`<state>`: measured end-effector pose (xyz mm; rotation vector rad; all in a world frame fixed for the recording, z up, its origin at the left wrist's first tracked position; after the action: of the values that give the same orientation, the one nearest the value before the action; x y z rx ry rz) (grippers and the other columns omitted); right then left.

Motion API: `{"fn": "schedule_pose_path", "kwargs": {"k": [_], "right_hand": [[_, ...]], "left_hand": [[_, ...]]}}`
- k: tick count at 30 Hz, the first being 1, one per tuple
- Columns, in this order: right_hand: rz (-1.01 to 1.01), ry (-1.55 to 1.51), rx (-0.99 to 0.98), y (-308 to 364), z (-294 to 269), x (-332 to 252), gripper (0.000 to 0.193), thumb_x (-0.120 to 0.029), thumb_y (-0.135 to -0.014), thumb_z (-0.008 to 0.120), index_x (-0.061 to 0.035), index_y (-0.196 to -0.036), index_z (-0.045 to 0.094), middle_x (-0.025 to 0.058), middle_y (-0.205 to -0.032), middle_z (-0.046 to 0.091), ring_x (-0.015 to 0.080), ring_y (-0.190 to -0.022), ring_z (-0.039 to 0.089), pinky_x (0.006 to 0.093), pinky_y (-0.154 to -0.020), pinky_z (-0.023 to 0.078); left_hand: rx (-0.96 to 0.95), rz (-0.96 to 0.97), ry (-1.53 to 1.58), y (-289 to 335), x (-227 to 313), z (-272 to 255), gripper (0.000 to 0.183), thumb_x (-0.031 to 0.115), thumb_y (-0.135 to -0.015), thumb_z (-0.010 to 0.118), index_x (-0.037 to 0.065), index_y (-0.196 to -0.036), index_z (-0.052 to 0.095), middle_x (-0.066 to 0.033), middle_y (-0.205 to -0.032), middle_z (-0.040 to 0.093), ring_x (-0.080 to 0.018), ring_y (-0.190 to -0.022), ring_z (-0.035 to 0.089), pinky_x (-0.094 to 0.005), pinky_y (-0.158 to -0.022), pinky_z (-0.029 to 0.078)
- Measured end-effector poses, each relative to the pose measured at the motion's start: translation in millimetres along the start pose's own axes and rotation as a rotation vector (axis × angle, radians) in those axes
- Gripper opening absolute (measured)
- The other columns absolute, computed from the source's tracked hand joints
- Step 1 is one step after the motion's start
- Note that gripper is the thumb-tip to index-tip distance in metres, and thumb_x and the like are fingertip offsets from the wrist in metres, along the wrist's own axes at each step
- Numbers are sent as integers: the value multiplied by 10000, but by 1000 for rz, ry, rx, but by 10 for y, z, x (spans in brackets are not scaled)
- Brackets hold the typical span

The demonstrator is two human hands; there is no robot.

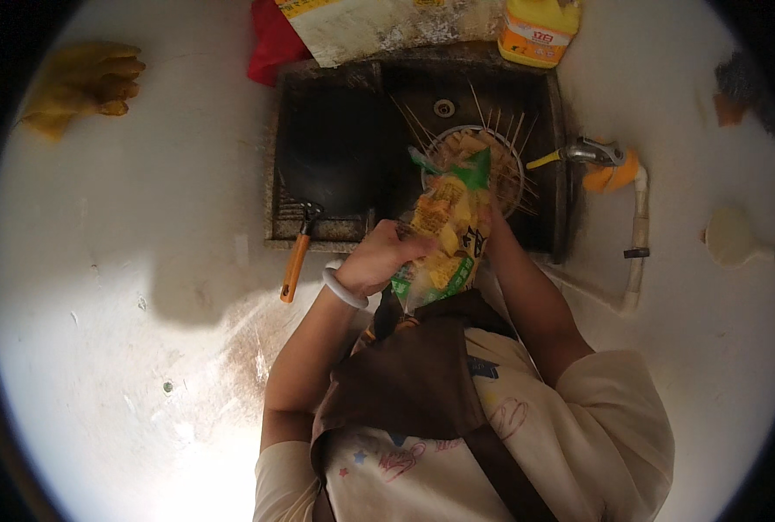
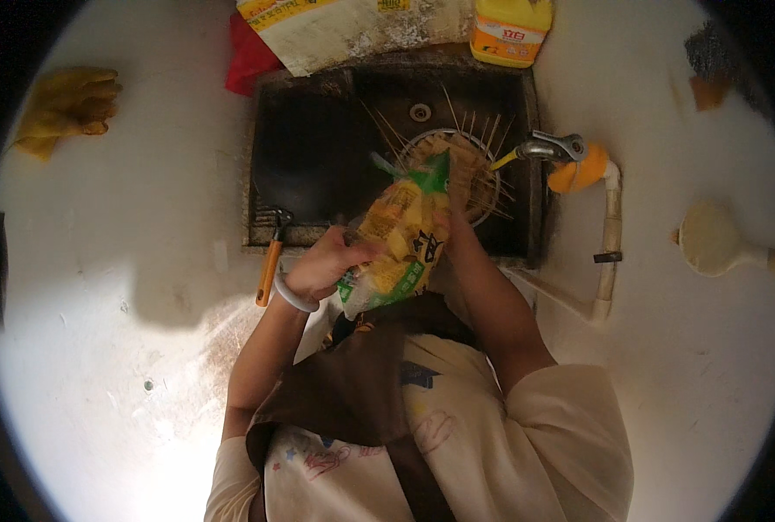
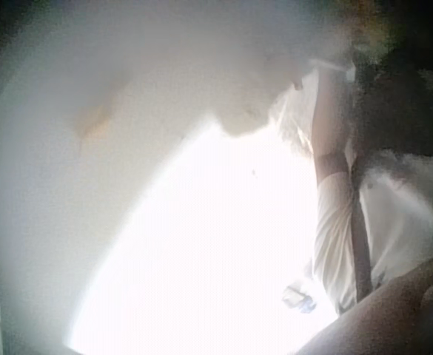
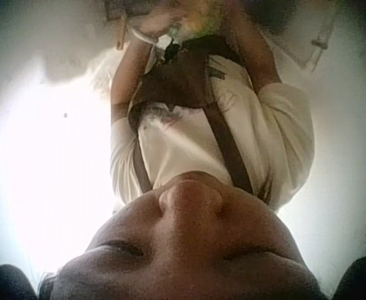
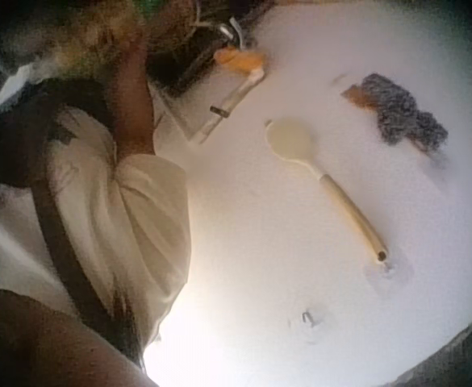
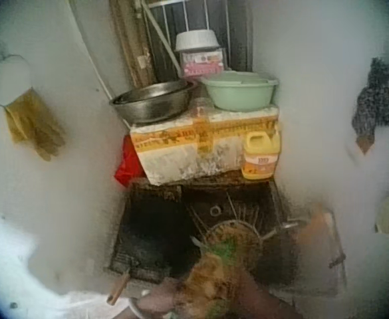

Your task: The person removes a package from a cabinet, opens a plastic bag of food using scissors, and organizes various frozen food items inside a chest freezer. They then handle skewered food items on a tray and place them into a large pot of simmering broth.

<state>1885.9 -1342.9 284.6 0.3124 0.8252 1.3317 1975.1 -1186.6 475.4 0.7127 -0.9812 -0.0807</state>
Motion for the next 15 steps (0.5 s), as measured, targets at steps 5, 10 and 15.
{"fn": "schedule_pose_path", "kwargs": {"k": [5, 10, 15], "right_hand": [[22, 9, -56, -22, 46, -11, 526, -490, -981, 399, -64, -1268, 510, 153, -1211, 579, 291, -1044, 603, 449, -864, 515], [45, 22, -90, -52, 89, -2, 511, -478, -984, 403, -59, -1255, 516, 153, -1198, 583, 286, -1025, 610, 450, -844, 525], [58, 53, -142, -121, 90, 27, 430, -399, -987, 449, -45, -1216, 527, 141, -1143, 601, 275, -966, 627, 451, -796, 548]], "left_hand": [[-21, -54, -182, -42, -33, -9, 317, 142, -835, 691, -100, -1033, 637, -87, -938, 677, -120, -805, 606, -268, -724, 483], [10, -46, -283, 4, 144, 57, 278, 167, -829, 687, -100, -903, 669, -55, -797, 665, -95, -695, 567, -257, -620, 446], [-29, -3, -206, -68, 8, 3, 280, 156, -832, 681, -98, -948, 664, -59, -862, 673, -92, -753, 576, -266, -661, 458]]}}
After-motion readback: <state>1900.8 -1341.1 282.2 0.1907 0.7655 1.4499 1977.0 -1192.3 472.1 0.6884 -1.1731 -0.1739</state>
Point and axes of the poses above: each hand's wrist, its own y-axis away from the middle knuckle, its own z-axis out of the palm, x = y × z, the point moved 4 cm from there along -y, towards the middle knuckle
